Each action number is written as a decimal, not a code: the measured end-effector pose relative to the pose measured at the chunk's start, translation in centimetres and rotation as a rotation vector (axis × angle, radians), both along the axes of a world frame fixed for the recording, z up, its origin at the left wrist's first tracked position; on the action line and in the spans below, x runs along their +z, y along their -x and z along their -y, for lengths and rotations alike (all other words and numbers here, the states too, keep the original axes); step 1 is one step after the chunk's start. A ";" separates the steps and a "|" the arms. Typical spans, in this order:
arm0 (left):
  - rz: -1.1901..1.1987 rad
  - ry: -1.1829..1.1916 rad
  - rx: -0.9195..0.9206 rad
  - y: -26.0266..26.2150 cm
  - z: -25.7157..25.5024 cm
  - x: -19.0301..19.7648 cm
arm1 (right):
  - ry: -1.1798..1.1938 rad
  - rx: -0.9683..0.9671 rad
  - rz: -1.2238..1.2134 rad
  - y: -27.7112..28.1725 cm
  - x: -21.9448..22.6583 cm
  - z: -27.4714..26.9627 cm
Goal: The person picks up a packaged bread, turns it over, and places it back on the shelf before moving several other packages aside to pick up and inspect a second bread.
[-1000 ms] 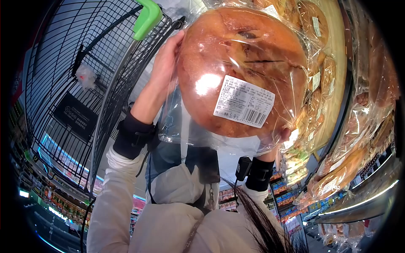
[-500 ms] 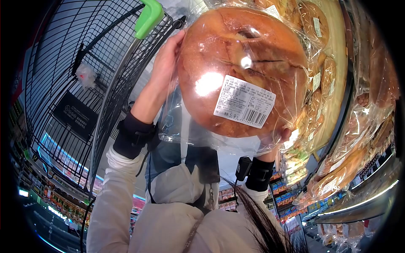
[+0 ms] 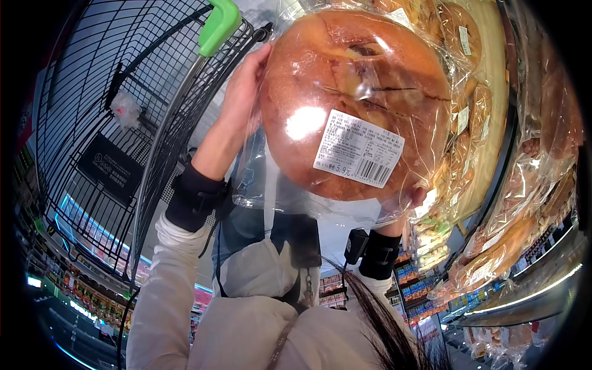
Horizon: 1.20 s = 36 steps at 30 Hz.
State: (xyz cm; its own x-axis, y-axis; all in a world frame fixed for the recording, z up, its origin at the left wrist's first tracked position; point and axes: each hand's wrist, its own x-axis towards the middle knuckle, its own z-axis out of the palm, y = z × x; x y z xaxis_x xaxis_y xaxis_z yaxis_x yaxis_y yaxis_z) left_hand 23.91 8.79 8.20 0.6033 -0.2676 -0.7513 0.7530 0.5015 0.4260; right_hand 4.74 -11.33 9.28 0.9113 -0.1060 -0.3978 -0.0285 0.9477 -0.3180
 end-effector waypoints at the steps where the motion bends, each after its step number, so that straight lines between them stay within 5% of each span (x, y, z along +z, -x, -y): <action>1: -0.001 0.003 0.003 0.0 0.0 -0.1 | -0.019 -0.001 0.001 -0.1 0.1 0.0; 36: 0.030 0.028 -0.008 -0.2 -0.3 -0.8 | 0.136 0.159 -0.010 2.7 -2.2 1.9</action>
